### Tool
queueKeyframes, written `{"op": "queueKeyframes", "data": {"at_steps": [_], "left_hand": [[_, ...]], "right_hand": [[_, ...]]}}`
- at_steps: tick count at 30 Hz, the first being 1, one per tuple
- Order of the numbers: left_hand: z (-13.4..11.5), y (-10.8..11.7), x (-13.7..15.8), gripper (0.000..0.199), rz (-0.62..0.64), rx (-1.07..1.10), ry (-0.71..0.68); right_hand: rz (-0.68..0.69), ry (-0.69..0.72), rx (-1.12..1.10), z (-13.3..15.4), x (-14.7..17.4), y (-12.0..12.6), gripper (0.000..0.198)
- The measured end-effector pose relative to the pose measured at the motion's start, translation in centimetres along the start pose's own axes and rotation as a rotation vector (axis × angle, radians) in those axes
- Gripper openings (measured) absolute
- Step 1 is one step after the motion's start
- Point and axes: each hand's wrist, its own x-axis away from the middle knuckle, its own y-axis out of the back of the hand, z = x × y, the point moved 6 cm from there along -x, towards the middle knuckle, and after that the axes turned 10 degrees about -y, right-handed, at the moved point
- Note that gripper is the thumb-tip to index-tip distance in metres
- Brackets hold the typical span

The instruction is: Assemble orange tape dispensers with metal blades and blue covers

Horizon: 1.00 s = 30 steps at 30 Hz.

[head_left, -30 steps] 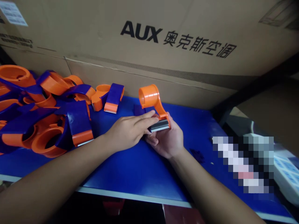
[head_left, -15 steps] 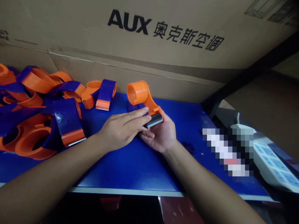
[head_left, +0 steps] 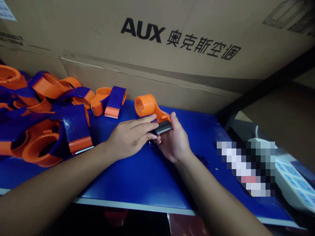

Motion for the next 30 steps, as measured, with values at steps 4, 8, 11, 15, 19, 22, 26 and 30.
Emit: {"op": "queueKeyframes", "data": {"at_steps": [4,8,11,15,19,22,26,30], "left_hand": [[-0.1,-0.1,0.2,0.027,0.038,0.033,-0.034],[0.0,-0.6,0.4,0.029,0.096,0.093,-0.037],[0.4,-0.9,0.4,0.033,0.137,0.126,-0.012],[0.8,-0.9,0.2,0.031,0.144,0.149,-0.015],[0.6,-0.8,0.0,0.03,0.148,0.172,-0.019],[0.3,-0.9,0.0,0.033,0.131,0.178,-0.016],[0.1,-1.2,0.1,0.032,0.132,0.195,-0.003],[0.2,-1.0,-0.2,0.027,0.112,0.178,0.018]], "right_hand": [[0.054,-0.038,0.04,-0.5,0.0,-0.3,0.044],[-0.008,0.002,0.113,-0.8,-0.4,0.2,0.029],[-0.029,0.065,0.169,-0.8,-0.6,0.4,0.021],[-0.082,0.149,0.271,-0.6,-0.4,0.4,0.019],[-0.154,0.203,0.332,-0.9,-0.2,0.5,0.025],[-0.154,0.214,0.3,-1.2,-0.1,0.7,0.026],[-0.124,0.206,0.244,-1.2,-0.2,0.9,0.025],[-0.052,0.177,0.209,-0.6,-0.2,0.6,0.018]]}}
